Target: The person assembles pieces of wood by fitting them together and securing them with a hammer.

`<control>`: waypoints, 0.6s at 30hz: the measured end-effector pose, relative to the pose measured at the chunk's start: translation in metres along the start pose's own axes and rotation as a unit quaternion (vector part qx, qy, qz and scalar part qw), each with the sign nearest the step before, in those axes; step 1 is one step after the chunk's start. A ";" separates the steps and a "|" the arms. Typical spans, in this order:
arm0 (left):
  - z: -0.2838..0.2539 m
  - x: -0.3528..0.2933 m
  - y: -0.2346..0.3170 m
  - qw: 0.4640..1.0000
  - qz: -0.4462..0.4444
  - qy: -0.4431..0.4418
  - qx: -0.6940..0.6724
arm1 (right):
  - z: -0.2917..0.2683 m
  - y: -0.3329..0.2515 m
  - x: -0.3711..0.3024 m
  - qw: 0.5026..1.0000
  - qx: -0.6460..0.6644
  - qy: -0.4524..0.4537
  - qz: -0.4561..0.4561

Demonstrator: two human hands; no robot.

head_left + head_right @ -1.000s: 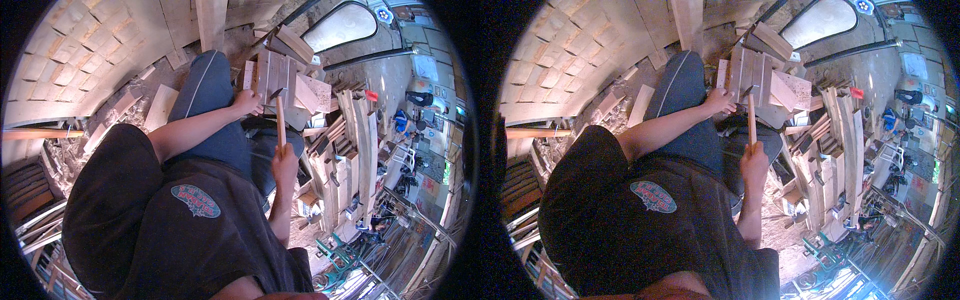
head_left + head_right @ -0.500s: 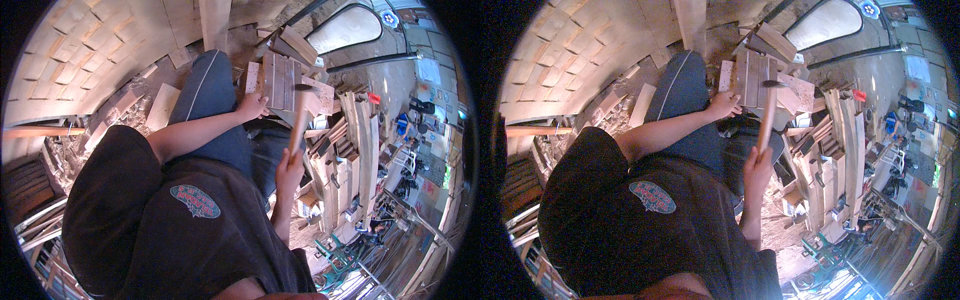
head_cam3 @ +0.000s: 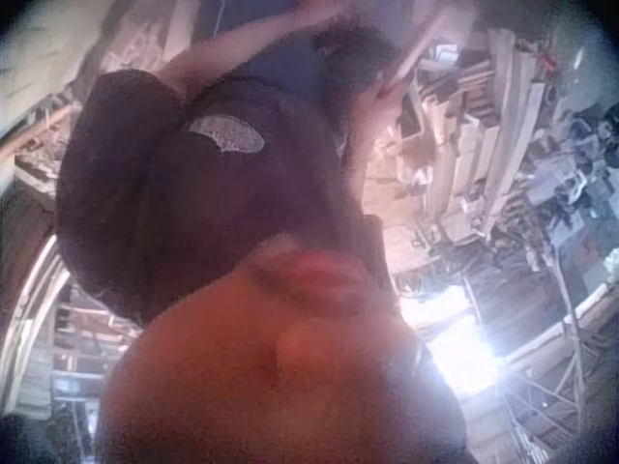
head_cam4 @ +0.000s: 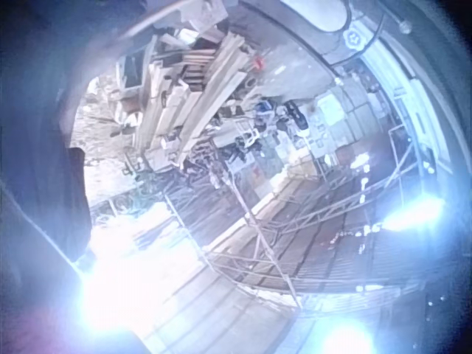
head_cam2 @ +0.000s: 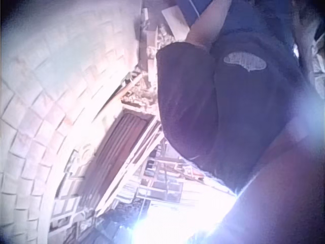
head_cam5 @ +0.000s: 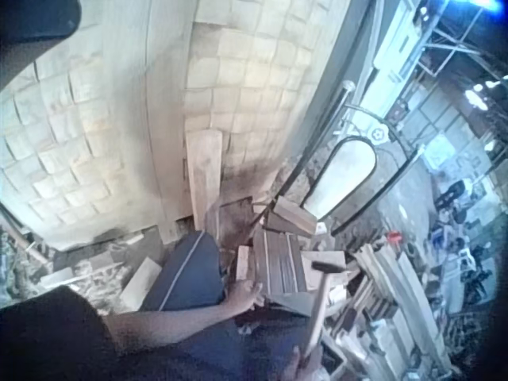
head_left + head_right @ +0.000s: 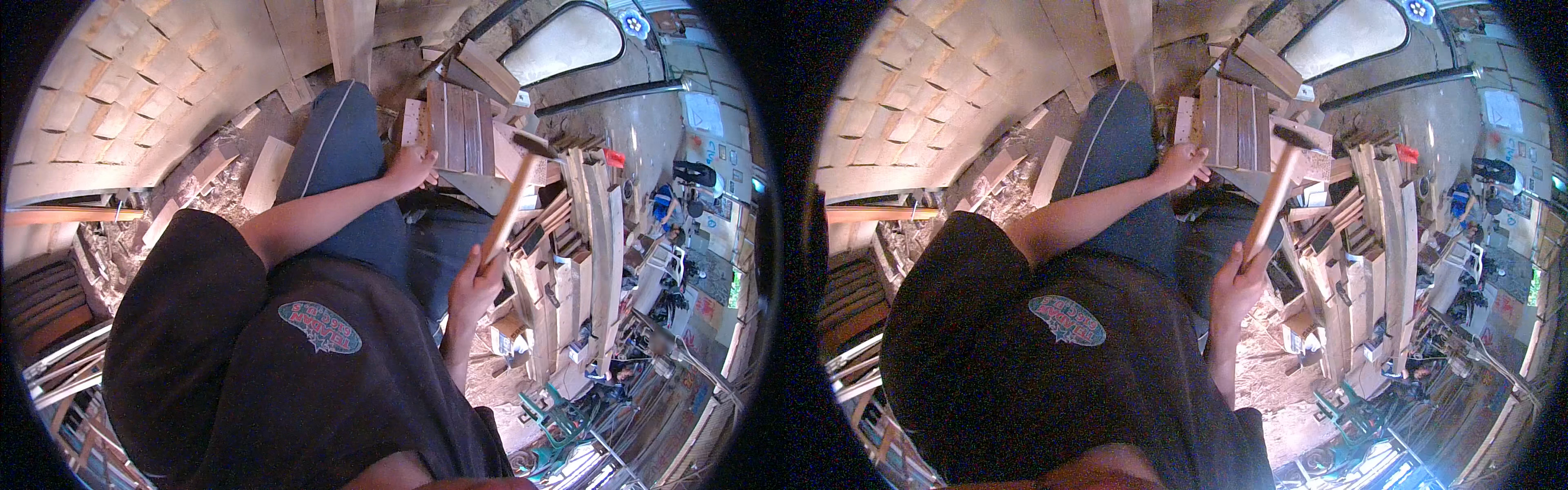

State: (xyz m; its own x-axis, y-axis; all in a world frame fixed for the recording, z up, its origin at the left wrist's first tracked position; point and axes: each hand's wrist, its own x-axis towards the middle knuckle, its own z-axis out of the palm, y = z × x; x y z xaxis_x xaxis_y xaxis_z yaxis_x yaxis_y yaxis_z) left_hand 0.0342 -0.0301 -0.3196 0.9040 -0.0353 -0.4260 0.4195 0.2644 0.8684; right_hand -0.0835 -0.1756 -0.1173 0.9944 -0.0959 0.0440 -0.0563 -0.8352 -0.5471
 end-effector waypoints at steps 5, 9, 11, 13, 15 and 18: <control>-0.003 -0.001 0.001 1.000 -0.007 -0.003 -0.018 | 0.021 0.022 0.003 0.999 0.025 0.024 0.016; -0.003 0.001 -0.007 1.000 -0.017 -0.019 -0.006 | 0.035 0.046 0.007 0.984 -0.136 -0.111 0.018; -0.004 0.002 -0.007 1.000 -0.019 -0.022 -0.004 | 0.034 0.047 -0.015 0.993 -0.086 -0.072 0.023; -0.002 0.003 0.003 0.998 -0.025 -0.015 -0.053 | 0.031 0.052 -0.027 0.999 0.023 -0.005 0.042; -0.011 0.004 0.008 0.993 -0.041 -0.031 -0.110 | 0.031 0.069 -0.036 0.999 0.033 0.005 0.035; -0.013 0.010 0.021 0.960 -0.188 -0.052 -0.200 | 0.028 0.078 -0.045 0.982 0.152 -0.036 0.107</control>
State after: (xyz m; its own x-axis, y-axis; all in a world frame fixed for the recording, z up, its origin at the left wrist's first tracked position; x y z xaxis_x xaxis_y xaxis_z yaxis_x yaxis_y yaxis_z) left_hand 0.0513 -0.0126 -0.3089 0.7073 -0.2909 -0.6443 0.6709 0.5633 0.4822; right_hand -0.1304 -0.2208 -0.1855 0.9670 -0.2038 -0.1530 -0.2467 -0.5987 -0.7620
